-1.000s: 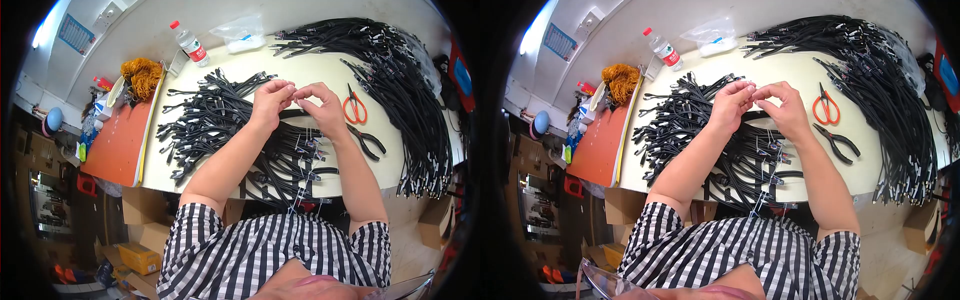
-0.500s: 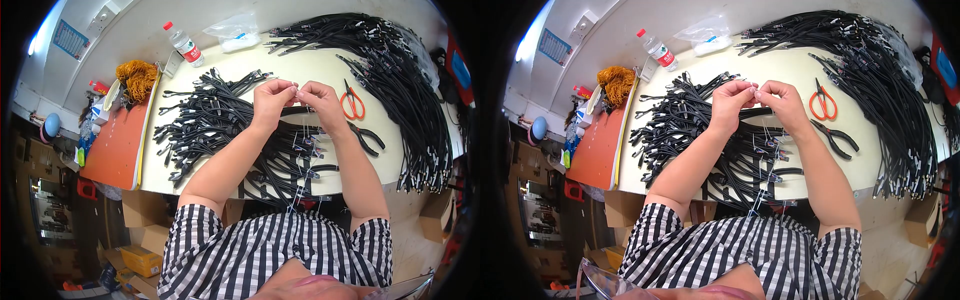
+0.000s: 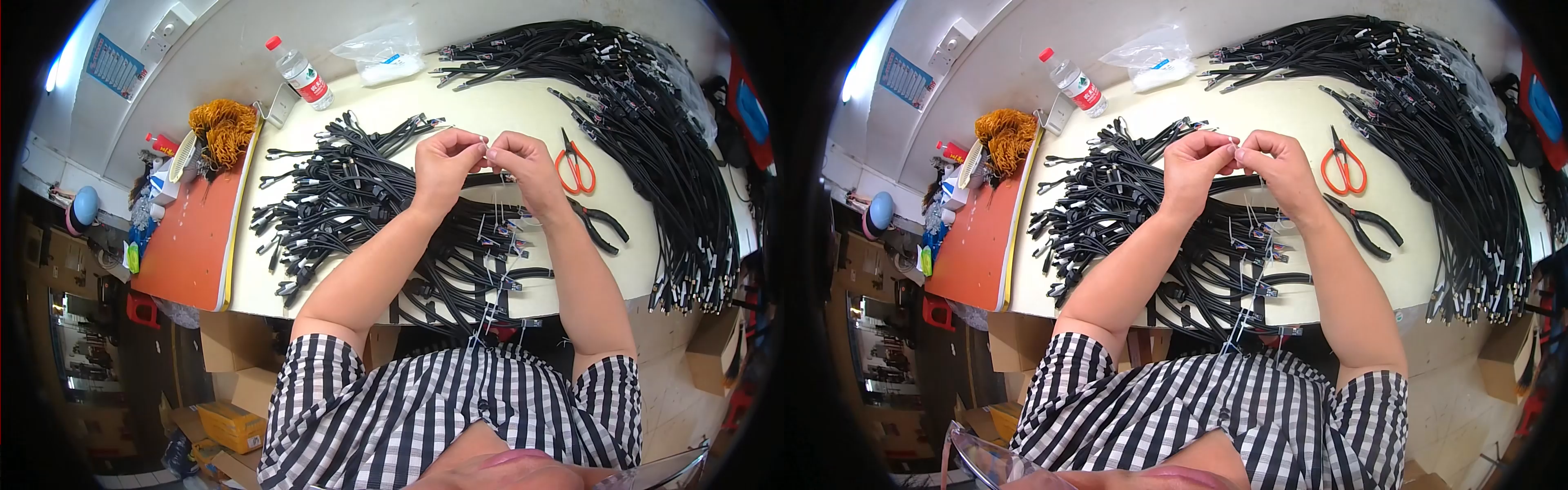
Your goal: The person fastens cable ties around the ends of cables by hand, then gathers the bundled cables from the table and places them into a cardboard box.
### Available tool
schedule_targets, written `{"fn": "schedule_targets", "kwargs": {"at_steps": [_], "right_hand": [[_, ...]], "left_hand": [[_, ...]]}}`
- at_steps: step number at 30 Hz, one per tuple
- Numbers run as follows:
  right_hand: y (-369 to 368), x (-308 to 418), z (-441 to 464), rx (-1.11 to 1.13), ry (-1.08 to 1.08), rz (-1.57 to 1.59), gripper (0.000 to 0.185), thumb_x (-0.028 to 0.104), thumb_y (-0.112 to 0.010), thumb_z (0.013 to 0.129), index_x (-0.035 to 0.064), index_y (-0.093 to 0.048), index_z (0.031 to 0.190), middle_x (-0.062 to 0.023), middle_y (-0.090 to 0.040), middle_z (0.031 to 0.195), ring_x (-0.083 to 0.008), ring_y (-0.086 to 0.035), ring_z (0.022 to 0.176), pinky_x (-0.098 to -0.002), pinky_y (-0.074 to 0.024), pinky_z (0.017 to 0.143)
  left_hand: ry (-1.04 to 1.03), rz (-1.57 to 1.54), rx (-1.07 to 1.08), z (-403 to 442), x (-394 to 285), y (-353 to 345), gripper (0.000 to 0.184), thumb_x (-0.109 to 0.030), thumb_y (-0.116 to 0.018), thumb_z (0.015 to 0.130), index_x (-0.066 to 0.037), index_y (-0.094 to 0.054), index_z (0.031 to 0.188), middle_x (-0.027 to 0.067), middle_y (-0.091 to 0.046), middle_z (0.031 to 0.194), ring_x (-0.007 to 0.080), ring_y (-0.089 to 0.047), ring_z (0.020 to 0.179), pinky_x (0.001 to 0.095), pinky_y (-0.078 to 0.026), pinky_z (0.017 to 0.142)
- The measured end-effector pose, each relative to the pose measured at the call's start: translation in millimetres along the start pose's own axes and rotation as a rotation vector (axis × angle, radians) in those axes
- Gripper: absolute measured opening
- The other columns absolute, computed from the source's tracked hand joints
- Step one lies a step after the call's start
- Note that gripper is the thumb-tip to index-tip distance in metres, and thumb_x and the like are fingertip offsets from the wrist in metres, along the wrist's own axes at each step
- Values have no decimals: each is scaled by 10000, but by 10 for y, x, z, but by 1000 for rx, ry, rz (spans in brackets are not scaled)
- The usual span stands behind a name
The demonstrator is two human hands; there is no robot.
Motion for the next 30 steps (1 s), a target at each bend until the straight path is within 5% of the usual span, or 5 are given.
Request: {"fn": "schedule_targets", "kwargs": {"at_steps": [7, 12, 18, 25, 30], "right_hand": [[1, 4, 4, -1, 1, -6, 146, 130, -622, 881, 34, -625, 771, 0, -600, 724, -66, -503, 694, -224, -396, 686], [52, -16, 25, -51, 24, -23, 147, 143, -633, 899, 26, -635, 811, -6, -613, 759, -71, -521, 716, -227, -418, 704], [-32, 53, -13, -13, 15, -35, 120, 134, -634, 892, 25, -633, 841, -9, -620, 784, -90, -580, 783, -231, -453, 762], [16, -22, 2, -2, 7, 14, 99, 121, -635, 877, 29, -618, 846, -11, -622, 804, -90, -584, 777, -240, -466, 765], [36, -31, -3, -26, 7, -13, 95, 117, -636, 869, 29, -614, 840, -5, -612, 798, -79, -561, 781, -229, -442, 747]], "left_hand": [[-28, 43, -4, -16, -10, -5, 83, -6, -667, 858, 28, -686, 931, 75, -687, 818, 110, -655, 708, 222, -543, 651], [-288, 292, 39, -34, -37, -40, 51, 3, -657, 862, 37, -667, 899, 71, -681, 801, 112, -656, 711, 229, -547, 658], [-115, 75, -51, -45, -75, -32, 40, 29, -627, 855, 52, -656, 841, 79, -676, 766, 117, -668, 692, 226, -537, 634], [-148, 211, 16, -33, -8, -20, 43, 7, -645, 871, 32, -655, 905, 67, -680, 797, 127, -677, 713, 233, -561, 659], [-373, 346, -6, -59, -41, -81, 50, 56, -608, 824, 45, -650, 798, 102, -648, 678, 149, -662, 605, 250, -509, 561]]}}
Point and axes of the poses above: each hand's wrist, its own z-axis towards the middle knuckle, its own y-axis out of the back of the hand, x = y × z, the point moved 4 cm from there along z, towards the middle knuckle
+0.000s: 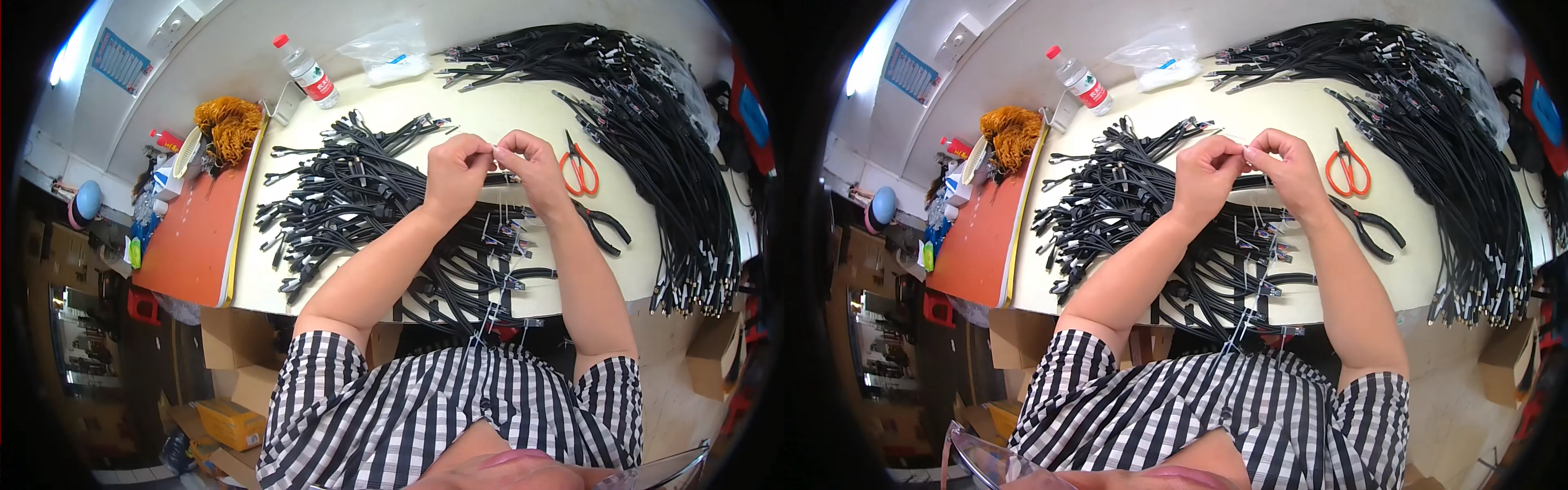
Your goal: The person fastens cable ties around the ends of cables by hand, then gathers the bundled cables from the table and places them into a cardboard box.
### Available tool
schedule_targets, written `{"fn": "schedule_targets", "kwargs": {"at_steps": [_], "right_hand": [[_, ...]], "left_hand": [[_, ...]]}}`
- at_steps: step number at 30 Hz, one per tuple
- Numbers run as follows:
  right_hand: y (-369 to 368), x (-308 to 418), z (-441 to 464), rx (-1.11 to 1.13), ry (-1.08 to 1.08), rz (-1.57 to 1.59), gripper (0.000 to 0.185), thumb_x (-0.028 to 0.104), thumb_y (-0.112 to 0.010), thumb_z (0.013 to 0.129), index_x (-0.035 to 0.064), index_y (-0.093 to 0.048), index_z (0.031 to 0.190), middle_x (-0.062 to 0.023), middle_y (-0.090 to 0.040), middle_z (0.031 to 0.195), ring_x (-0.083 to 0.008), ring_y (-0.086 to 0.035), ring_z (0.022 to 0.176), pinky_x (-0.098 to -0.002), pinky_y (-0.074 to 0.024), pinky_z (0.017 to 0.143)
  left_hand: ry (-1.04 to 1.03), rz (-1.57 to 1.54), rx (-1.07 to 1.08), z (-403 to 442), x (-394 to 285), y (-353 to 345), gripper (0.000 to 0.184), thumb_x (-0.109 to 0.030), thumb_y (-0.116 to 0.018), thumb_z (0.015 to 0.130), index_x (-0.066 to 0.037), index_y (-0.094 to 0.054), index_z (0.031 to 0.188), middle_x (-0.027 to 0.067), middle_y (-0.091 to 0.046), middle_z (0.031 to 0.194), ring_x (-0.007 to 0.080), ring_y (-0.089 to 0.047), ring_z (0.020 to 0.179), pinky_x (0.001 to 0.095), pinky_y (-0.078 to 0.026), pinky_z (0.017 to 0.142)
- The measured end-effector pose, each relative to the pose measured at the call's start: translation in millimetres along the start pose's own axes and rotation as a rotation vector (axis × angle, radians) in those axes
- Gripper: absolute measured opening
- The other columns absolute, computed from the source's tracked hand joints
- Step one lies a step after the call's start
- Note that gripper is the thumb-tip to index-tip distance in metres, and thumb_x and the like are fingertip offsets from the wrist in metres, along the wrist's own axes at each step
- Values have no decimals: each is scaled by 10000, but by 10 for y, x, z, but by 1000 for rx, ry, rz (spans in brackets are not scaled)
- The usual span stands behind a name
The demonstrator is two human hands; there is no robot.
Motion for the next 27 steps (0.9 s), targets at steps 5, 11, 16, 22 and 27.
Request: {"fn": "schedule_targets", "kwargs": {"at_steps": [5, 11, 16, 22, 27], "right_hand": [[23, 118, 15, -173, 151, -367, 139, 136, -685, 820, 9, -632, 845, -13, -616, 763, -83, -550, 738, -237, -437, 709], [199, 15, 49, -226, 153, -266, 67, 86, -644, 867, 23, -621, 867, 32, -588, 779, -56, -502, 737, -211, -401, 715], [267, 1, 58, -322, 174, -175, 30, 63, -618, 890, 33, -623, 892, 29, -605, 793, -39, -475, 693, -192, -382, 665], [174, 41, 58, -221, 106, 39, 21, 38, -583, 899, 30, -601, 891, -50, -670, 853, -32, -473, 600, -172, -386, 560], [163, 13, 52, -236, 80, 104, 6, 39, -587, 895, 38, -592, 898, -40, -648, 844, -53, -518, 627, -187, -426, 592]], "left_hand": [[20, 352, 109, 20, -10, 36, 52, 13, -625, 815, 31, -673, 823, 99, -661, 686, 133, -670, 629, 253, -507, 566], [68, 392, 254, 278, -146, 238, 136, -37, -639, 822, 25, -702, 925, 115, -687, 781, 137, -660, 713, 262, -517, 651], [327, 569, -23, 781, -139, 996, 182, -159, -657, 819, -41, -723, 941, 170, -698, 878, 240, -679, 788, 353, -528, 737], [238, 1273, 179, 495, 420, 860, 246, -222, -704, 765, -69, -666, 953, 140, -656, 960, 314, -622, 965, 411, -491, 843], [211, 1255, 88, 509, 611, 943, 228, -157, -698, 755, -56, -659, 956, 137, -665, 942, 305, -633, 937, 390, -493, 829]]}}
Point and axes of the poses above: each hand's wrist, its own z-axis towards the middle knuckle, its own y-axis out of the back of the hand, x = y × z, the point moved 4 cm from there along z, towards the middle knuckle
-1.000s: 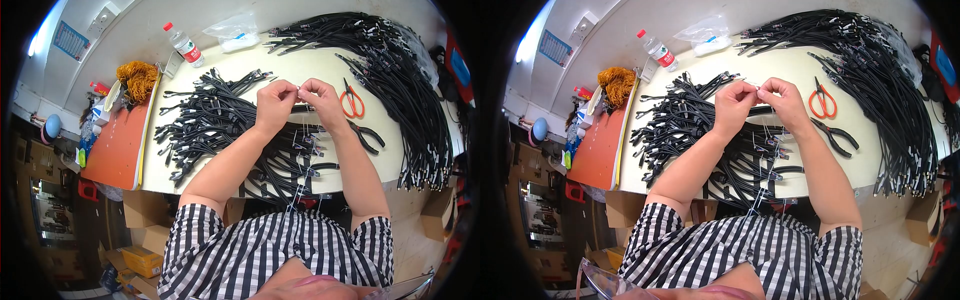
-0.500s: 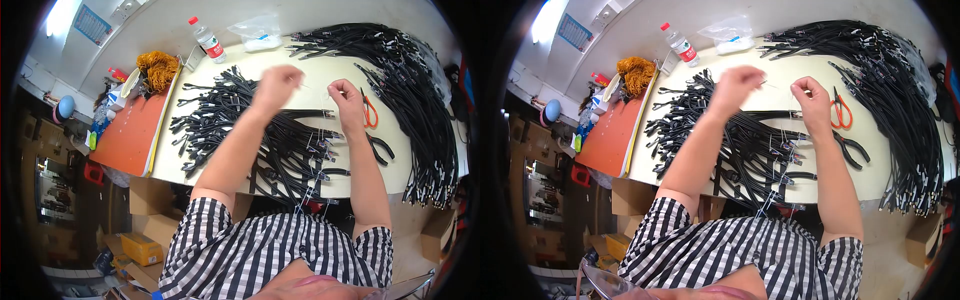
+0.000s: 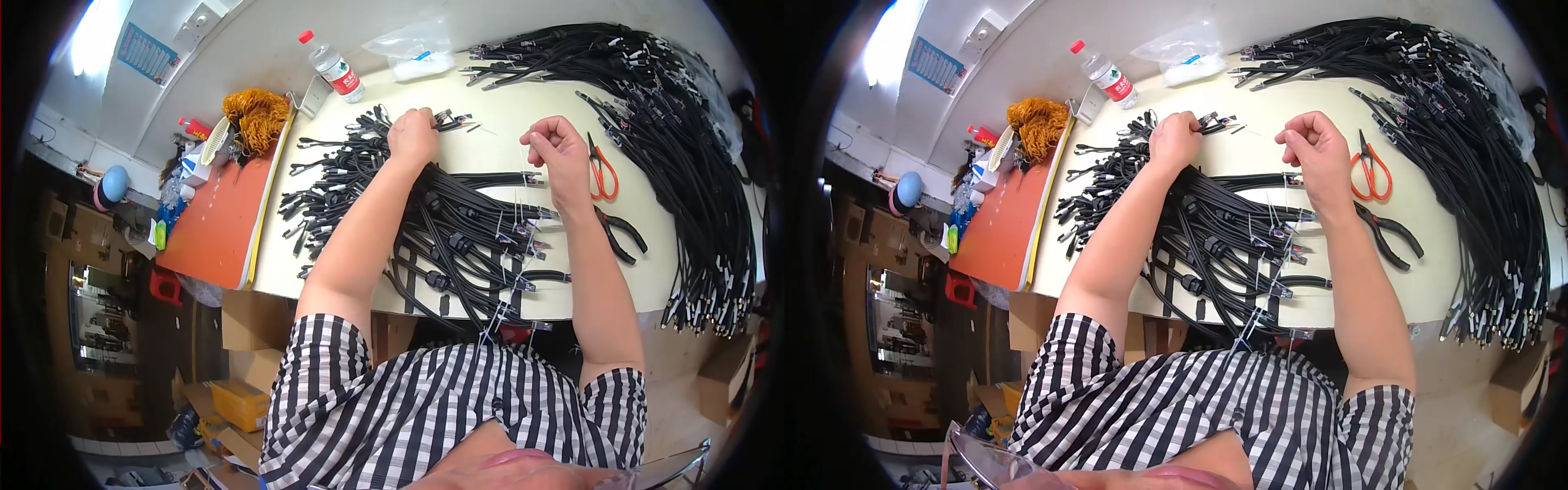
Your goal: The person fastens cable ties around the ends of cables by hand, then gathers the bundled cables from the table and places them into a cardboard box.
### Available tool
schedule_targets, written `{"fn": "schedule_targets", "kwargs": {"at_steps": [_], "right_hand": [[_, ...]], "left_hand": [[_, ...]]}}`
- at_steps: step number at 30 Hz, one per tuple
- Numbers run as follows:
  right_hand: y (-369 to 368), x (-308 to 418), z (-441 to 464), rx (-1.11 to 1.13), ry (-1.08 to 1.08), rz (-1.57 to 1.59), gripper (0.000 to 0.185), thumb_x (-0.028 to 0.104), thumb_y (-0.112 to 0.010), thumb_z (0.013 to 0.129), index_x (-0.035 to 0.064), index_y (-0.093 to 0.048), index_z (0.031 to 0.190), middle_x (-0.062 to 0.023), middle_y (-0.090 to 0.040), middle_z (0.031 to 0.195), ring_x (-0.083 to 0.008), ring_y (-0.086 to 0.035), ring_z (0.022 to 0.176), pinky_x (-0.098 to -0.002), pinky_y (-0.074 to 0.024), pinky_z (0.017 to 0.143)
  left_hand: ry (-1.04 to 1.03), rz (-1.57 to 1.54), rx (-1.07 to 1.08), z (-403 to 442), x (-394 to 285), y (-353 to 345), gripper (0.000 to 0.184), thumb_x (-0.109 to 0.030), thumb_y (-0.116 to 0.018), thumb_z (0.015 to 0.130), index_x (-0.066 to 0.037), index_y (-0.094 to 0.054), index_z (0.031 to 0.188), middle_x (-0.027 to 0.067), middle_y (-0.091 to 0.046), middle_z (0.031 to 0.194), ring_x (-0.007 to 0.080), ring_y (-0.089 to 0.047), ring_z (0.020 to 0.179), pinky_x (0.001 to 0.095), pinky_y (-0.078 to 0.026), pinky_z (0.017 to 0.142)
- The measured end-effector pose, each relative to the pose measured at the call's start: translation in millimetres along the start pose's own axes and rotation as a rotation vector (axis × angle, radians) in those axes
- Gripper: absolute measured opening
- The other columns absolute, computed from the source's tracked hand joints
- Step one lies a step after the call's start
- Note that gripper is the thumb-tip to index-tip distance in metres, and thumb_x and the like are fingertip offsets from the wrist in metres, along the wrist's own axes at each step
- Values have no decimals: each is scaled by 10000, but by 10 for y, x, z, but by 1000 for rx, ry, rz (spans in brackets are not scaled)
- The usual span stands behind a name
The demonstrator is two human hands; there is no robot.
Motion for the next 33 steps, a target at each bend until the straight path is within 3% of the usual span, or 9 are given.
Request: {"fn": "schedule_targets", "kwargs": {"at_steps": [4, 7, 10, 14, 17, 22, 24, 30, 33], "right_hand": [[5, -51, 27, -12, 11, -29, 55, 52, -603, 889, 35, -601, 941, -12, -617, 842, -59, -531, 675, -194, -441, 631], [3, -123, 49, 46, 8, -133, 109, 67, -617, 884, 29, -606, 986, 9, -594, 850, -59, -531, 718, -201, -449, 671], [-27, -151, 24, 69, -8, -169, 154, 82, -625, 890, 21, -611, 1031, 11, -596, 863, -57, -531, 737, -205, -450, 689], [-27, -115, 33, -7, -33, -79, 193, 121, -629, 905, 19, -636, 1069, 7, -613, 849, -59, -542, 732, -203, -447, 682], [25, -111, 42, 45, -48, -128, 116, 106, -631, 894, 22, -677, 959, 16, -619, 766, -49, -537, 675, -195, -446, 652], [60, -66, 56, 65, -33, -180, 107, 70, -628, 882, 16, -685, 955, 10, -627, 775, -48, -539, 681, -195, -445, 657], [49, -49, 49, 71, -25, -175, 108, 60, -626, 880, 13, -687, 955, 8, -630, 778, -49, -540, 684, -195, -443, 659], [31, -29, 36, 99, -36, -160, 117, 55, -630, 878, 4, -694, 961, 2, -633, 782, -57, -543, 698, -200, -444, 674], [19, -20, 33, 99, -49, -157, 116, 58, -632, 878, 4, -694, 959, 3, -632, 779, -58, -544, 699, -201, -445, 674]], "left_hand": [[46, -281, 39, 24, 32, 133, 204, -100, -691, 766, -23, -667, 953, 128, -696, 853, 267, -665, 795, 350, -505, 749], [-17, -560, 136, 21, -129, 260, 170, -38, -702, 775, 16, -641, 924, 78, -670, 792, 150, -611, 726, 293, -482, 691], [-122, -736, 260, -33, -427, 361, 145, -38, -692, 763, 14, -648, 892, 114, -667, 802, 209, -625, 758, 325, -494, 724], [-212, -841, 405, -220, -771, 393, 137, -23, -688, 780, 22, -625, 892, 48, -647, 762, 103, -586, 711, 265, -474, 661], [-299, -803, 389, -302, -932, 326, 132, -37, -684, 794, 12, -634, 906, 49, -657, 778, 104, -599, 726, 264, -486, 677], [-196, -942, 440, -339, -936, 185, 187, -52, -664, 831, 12, -660, 1007, 56, -671, 840, 102, -603, 752, 262, -493, 712], [-190, -960, 591, -363, -907, 98, 238, -68, -653, 861, 16, -652, 1084, 57, -676, 920, 106, -609, 788, 260, -490, 742], [-147, -1249, 448, -394, -907, 190, 202, -68, -681, 858, 15, -666, 1041, 37, -671, 904, 95, -600, 836, 256, -483, 776], [-170, -1133, 418, -367, -873, 151, 173, -55, -689, 847, 15, -672, 1004, 26, -666, 871, 86, -596, 821, 246, -484, 764]]}}
Point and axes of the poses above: each hand's wrist, its own z-axis towards the middle knuckle, its own y-axis out of the back of the hand, x = y × z, the point moved 4 cm from there along z, towards the middle knuckle
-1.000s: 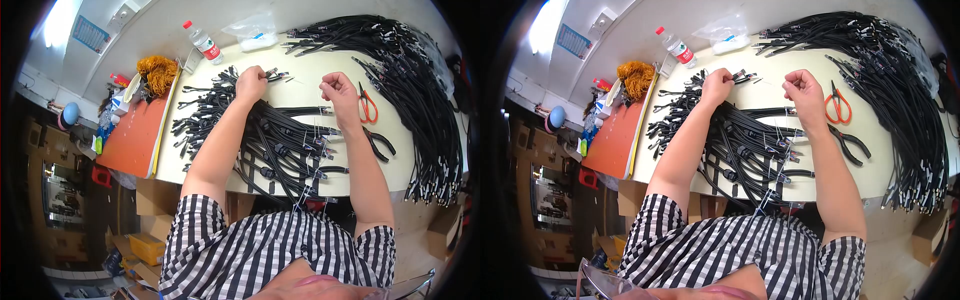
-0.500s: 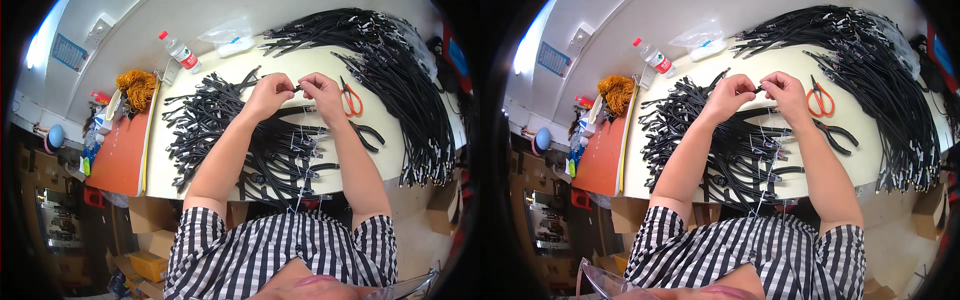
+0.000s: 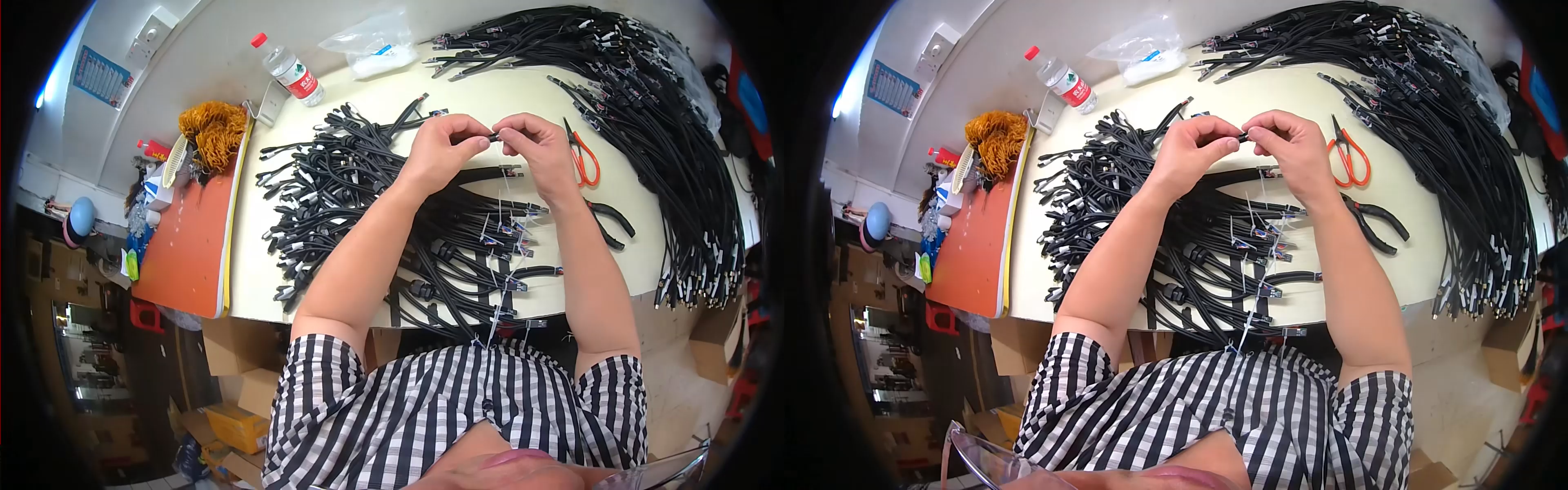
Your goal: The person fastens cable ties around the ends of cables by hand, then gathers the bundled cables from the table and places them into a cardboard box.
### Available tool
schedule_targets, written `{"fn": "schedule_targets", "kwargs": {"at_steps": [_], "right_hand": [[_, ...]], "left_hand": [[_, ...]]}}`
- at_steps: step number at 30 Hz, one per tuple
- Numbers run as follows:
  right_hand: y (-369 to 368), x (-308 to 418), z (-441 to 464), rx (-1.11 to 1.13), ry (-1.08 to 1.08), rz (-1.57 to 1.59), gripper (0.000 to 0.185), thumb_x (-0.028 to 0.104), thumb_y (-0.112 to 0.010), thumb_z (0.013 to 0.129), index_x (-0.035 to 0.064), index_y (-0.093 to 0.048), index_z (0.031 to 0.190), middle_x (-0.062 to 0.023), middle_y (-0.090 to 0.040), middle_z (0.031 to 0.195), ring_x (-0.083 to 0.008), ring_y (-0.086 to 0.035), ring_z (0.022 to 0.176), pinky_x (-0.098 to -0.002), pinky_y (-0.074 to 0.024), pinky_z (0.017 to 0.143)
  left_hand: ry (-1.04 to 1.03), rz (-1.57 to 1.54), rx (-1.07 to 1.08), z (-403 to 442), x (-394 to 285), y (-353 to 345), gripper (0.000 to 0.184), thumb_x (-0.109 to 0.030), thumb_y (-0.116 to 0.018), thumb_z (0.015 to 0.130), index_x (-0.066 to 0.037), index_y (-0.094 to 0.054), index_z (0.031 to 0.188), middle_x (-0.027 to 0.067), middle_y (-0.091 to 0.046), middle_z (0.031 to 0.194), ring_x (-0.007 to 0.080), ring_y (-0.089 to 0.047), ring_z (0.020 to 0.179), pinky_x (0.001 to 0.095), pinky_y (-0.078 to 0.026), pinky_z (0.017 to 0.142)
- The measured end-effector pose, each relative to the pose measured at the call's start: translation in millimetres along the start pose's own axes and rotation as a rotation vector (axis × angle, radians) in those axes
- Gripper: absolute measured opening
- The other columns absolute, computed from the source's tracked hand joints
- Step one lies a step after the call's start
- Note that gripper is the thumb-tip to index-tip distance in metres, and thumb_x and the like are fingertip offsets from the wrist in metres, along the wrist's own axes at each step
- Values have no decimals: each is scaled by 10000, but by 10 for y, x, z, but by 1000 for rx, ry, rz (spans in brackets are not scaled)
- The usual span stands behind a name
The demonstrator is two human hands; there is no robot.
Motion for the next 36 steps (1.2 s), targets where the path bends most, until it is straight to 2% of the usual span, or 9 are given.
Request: {"fn": "schedule_targets", "kwargs": {"at_steps": [4, 13, 15, 19, 21, 28, 30, 33, 36], "right_hand": [[19, 0, 4, 0, 10, -16, 106, 69, -637, 879, 1, -692, 940, -5, -642, 779, -58, -556, 684, -193, -466, 657], [-17, 101, -15, 91, 11, -88, 117, 43, -629, 867, -5, -690, 955, -15, -647, 785, -77, -567, 727, -202, -464, 698], [11, 174, -16, -22, 27, 80, 118, 37, -628, 868, 7, -694, 961, -24, -649, 837, -86, -583, 771, -211, -469, 729], [208, 100, 15, -118, -16, 13, 130, 8, -635, 853, 15, -708, 961, -35, -647, 916, -95, -594, 811, -225, -470, 768], [230, 152, 5, -165, 246, -153, 142, -19, -643, 837, 7, -716, 957, -45, -644, 967, -101, -602, 837, -224, -474, 782], [217, 206, -7, -111, 246, -175, 137, -41, -637, 835, -7, -715, 941, -49, -646, 953, -106, -612, 852, -214, -490, 767], [189, 212, -11, -89, 260, -214, 160, -53, -624, 835, -4, -703, 965, -47, -651, 927, -104, -612, 847, -219, -493, 778], [129, 231, -47, -121, 154, -194, 173, -53, -609, 835, -5, -675, 988, -40, -655, 895, -99, -609, 838, -223, -487, 779], [109, 291, -55, -96, 230, -298, 180, -53, -600, 830, -3, -648, 996, -31, -654, 875, -96, -603, 828, -230, -478, 783]], "left_hand": [[-48, 76, 2, 4, -17, -20, 159, -50, -688, 845, 10, -672, 991, 15, -661, 854, 79, -591, 793, 232, -480, 737], [17, 124, 53, -10, -114, 44, 123, -52, -694, 835, 14, -683, 938, 11, -658, 827, 68, -579, 770, 228, -474, 724], [-10, 43, 11, -5, -87, 65, 123, -52, -687, 839, 12, -679, 943, 7, -655, 827, 66, -572, 768, 227, -464, 717], [39, 20, -2, 1, -41, 64, 115, -49, -675, 846, 7, -673, 947, 5, -654, 825, 67, -561, 759, 225, -452, 704], [13, 62, -65, 11, -22, 58, 101, -72, -676, 819, 15, -674, 871, 35, -662, 763, 99, -591, 705, 258, -481, 679], [-40, 160, -86, 9, -22, 46, 123, -93, -673, 820, 23, -666, 860, 77, -669, 771, 132, -610, 700, 270, -490, 681], [-19, 162, -44, 10, -7, 27, 111, -64, -665, 856, 16, -660, 932, 22, -661, 820, 72, -567, 750, 233, -459, 697], [-23, 173, -54, 5, -22, 20, 109, -57, -666, 852, 19, -662, 930, 27, -664, 816, 75, -574, 747, 234, -462, 697], [-24, 162, -61, 7, -13, 27, 108, -52, -666, 849, 22, -664, 928, 30, -666, 811, 75, -574, 742, 233, -462, 694]]}}
Point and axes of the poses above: each hand's wrist, its own z-axis towards the middle knuckle, its own y-axis out of the back of the hand, x = y × z, the point moved 4 cm from there along z, towards the middle knuckle
